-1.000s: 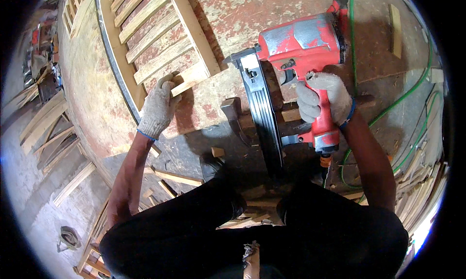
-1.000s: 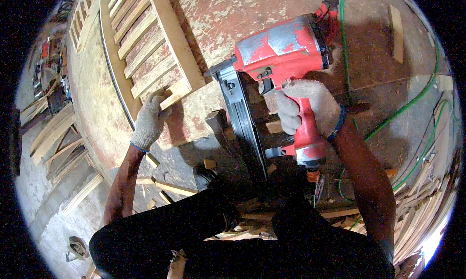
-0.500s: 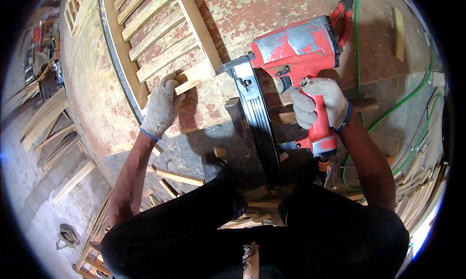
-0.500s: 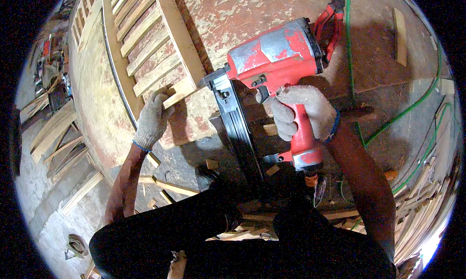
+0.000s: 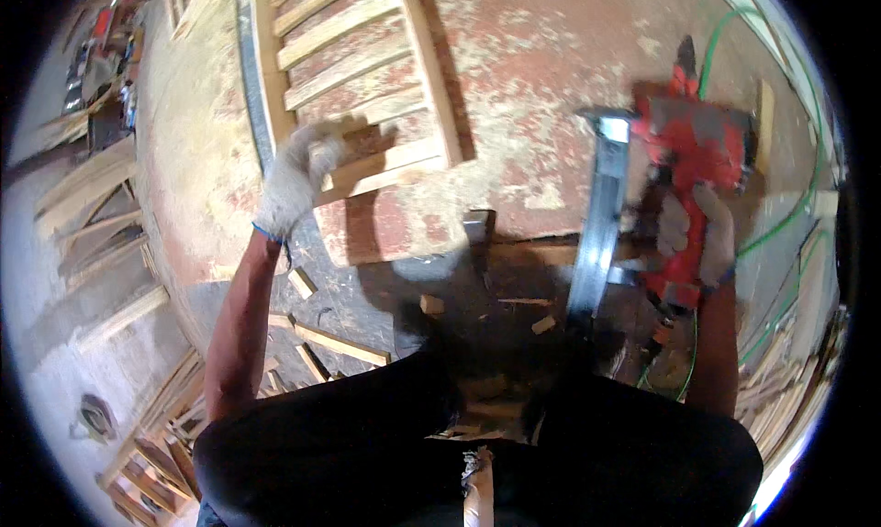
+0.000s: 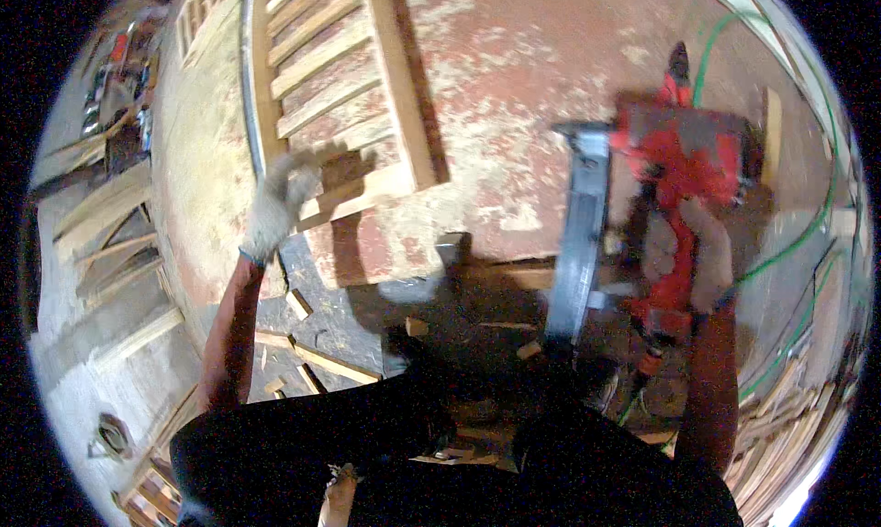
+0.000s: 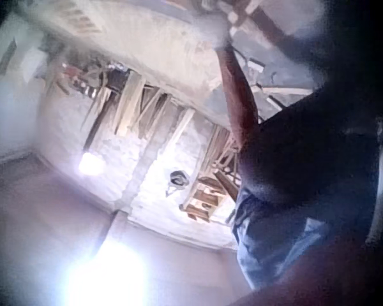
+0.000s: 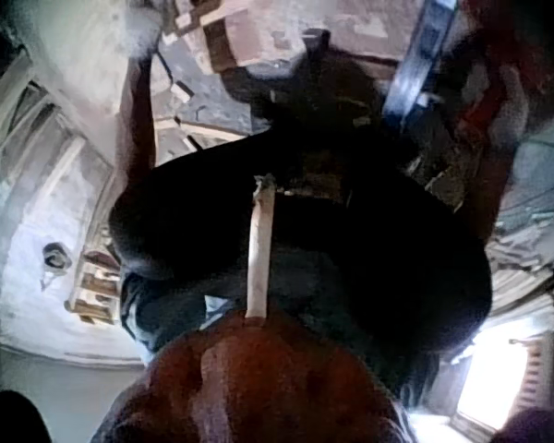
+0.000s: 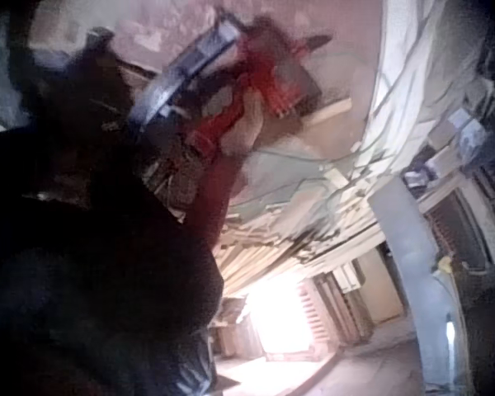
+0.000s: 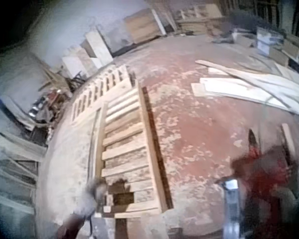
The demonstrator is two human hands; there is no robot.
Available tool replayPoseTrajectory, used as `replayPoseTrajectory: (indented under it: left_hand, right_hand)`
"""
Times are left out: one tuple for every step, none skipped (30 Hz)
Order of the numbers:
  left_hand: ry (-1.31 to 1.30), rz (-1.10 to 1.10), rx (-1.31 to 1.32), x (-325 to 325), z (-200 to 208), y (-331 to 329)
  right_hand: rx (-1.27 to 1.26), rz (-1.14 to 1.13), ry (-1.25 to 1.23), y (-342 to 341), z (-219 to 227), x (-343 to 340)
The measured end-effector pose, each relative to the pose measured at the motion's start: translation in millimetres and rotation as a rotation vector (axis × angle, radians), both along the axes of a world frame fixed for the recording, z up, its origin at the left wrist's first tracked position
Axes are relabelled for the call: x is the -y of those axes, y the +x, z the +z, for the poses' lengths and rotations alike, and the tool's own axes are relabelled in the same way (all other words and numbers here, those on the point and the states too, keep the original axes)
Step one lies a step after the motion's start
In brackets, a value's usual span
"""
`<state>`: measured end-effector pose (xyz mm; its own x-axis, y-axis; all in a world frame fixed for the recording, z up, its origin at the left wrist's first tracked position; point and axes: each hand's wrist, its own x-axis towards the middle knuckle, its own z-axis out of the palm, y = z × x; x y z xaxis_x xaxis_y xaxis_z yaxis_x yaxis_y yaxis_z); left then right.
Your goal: The person assembles a wooden frame structure on the floor using a pneumatic nail gun. They position wooden slats between two side rails and secure them with nails, occasionally using a hammer to adjust the pieces. The person works on multiple frames, picking up new pieces and nailing them into place.
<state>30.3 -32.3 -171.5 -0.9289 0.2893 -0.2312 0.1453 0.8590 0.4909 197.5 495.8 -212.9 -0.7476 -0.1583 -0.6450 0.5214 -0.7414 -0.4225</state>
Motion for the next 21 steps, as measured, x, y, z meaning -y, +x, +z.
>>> replayPoseTrajectory:
  left_hand:
    - [0.055, 0.188, -0.148, 11, 1, -17]
    - [-0.044, 0.264, -0.216, 37, 10, -36]
    - [-0.12, 0.337, -0.281, 63, 5, -55]
    - [-0.226, 0.299, -0.38, 84, -10, -66]
    - [-0.2, 0.342, -0.259, 95, -24, -72]
    - [-0.174, 0.378, -0.142, 104, -32, -80]
    - [-0.146, 0.412, -0.025, 116, -44, -87]
    - [-0.029, 0.42, 0.044, 146, -64, -87]
    - [0.092, 0.42, 0.11, 173, -78, -86]
    - [-0.226, 0.431, 0.02, 121, -59, -84]
    - [-0.225, 0.434, -0.011, 112, -76, -90]
    - [-0.605, -0.034, -0.113, 130, -77, -95]
    - [-0.245, 0.375, 0.039, 97, -71, -98]
    - [-0.231, 0.404, -0.007, 107, -71, -94]
    - [-0.274, 0.42, 0.043, 115, -68, -91]
    - [-0.255, 0.427, 0.011, 110, -65, -87]
    - [-0.238, 0.44, -0.015, 109, -63, -77]
    - [-0.204, 0.461, -0.042, 105, -57, -63]
    - [-0.184, 0.487, -0.07, 104, -47, -47]
    - [-0.108, 0.518, -0.037, 102, -42, -37]
    - [0.309, 0.573, 0.11, 101, -35, -21]
  right_hand:
    - [0.057, -0.023, 0.133, 4, 8, -3]
    - [0.124, -0.03, 0.234, 3, 15, 4]
    - [0.187, -0.051, 0.356, 3, 25, 8]
    - [0.253, -0.078, 0.485, 4, 33, 10]
    - [0.218, -0.084, 0.609, 11, 28, 5]
    - [0.179, -0.094, 0.728, 20, 13, -3]
    - [0.137, -0.105, 0.846, 24, 9, -6]
    - [0.151, 0.006, 0.978, 18, 22, 8]
    - [0.163, 0.111, 1.115, 11, 44, 26]
    - [0.2, 0.178, 1.295, 13, 66, 31]
    - [0.081, 0.182, 1.453, 26, 67, 32]
    - [-0.106, 0.217, 1.474, 26, 56, 42]
    - [-0.26, 0.225, 1.529, 35, 50, 44]
    - [-0.259, 0.246, 1.279, 22, 60, 73]
    - [-0.22, 0.271, 1.044, 8, 70, 102]
    - [0.032, 0.238, 0.658, -4, 95, 140]
    - [0.051, 0.285, 0.559, -10, 85, 158]
    - [-0.008, 0.383, 0.498, -11, 64, 170]
    - [0.021, 0.379, 0.163, -16, 46, 182]
    - [0.051, 0.363, -0.164, -20, 35, 189]
    - [0.083, 0.343, -0.492, -22, 31, 194]
